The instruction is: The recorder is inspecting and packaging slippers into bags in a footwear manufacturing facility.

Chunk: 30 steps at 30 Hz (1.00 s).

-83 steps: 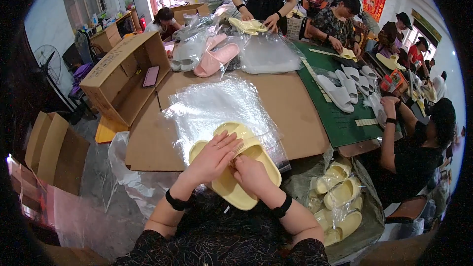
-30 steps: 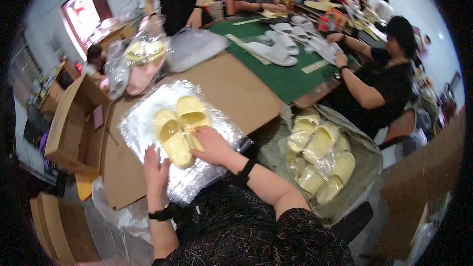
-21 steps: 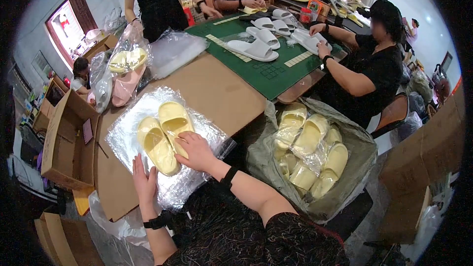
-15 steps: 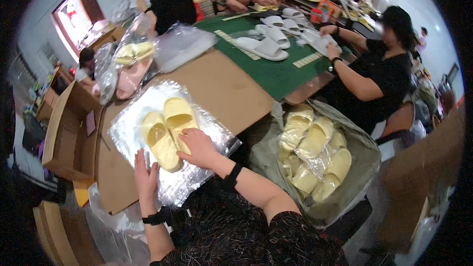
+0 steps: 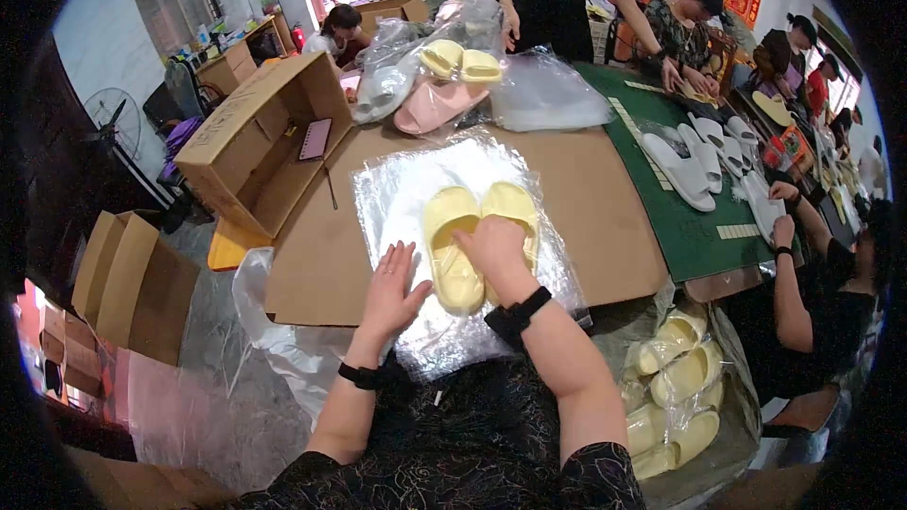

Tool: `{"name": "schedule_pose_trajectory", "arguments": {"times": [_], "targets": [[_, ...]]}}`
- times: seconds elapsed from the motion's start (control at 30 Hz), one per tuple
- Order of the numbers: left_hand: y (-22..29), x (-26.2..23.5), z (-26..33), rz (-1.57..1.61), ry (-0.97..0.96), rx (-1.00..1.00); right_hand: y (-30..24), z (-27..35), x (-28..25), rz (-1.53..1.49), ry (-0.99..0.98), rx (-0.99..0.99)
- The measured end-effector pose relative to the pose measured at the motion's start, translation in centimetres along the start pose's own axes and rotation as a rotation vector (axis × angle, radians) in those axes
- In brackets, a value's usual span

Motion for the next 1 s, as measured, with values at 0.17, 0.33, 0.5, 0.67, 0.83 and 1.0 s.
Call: {"name": "schedule_pose_trajectory", "arguments": {"times": [0.17,0.33,0.5,0.67,0.83,1.0], "targets": [[0.2,0.1,0.0,-0.041,0.003,0.043,1.7,-1.9,2.2,0.013,0.089,0.053],[0.5,-0.2,-0.3,0.047,-0.017,0.000,4.9,-1.6,3.3,-0.011,0.203,0.131],[0.1,0.0,0.1,0.019,0.006,0.018,6.0,0.1,2.2,-0.173,0.270,0.042],[0.0,0.4,0.0,0.018,-0.003,0.033,7.4,5.1,-0.2,-0.355,0.265,-0.046],[0.3,0.4,-0.3,-0.006,-0.039,0.013,13.4,13.2,-6.0,-0.428,0.192,0.134],[0.2,0.0,-0.1,-0.010,0.008,0.033,24.3,23.8,-15.4,-0.066,0.338,0.304]]}}
Point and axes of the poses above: each hand's wrist, its own z-axis away from the middle knuckle, its own x-axis out of the palm, y = z × x, the point moved 9 cm from there along -z, towards the middle knuckle, and after that the axes turned 5 degrees about -x, right-handed, at the moved point
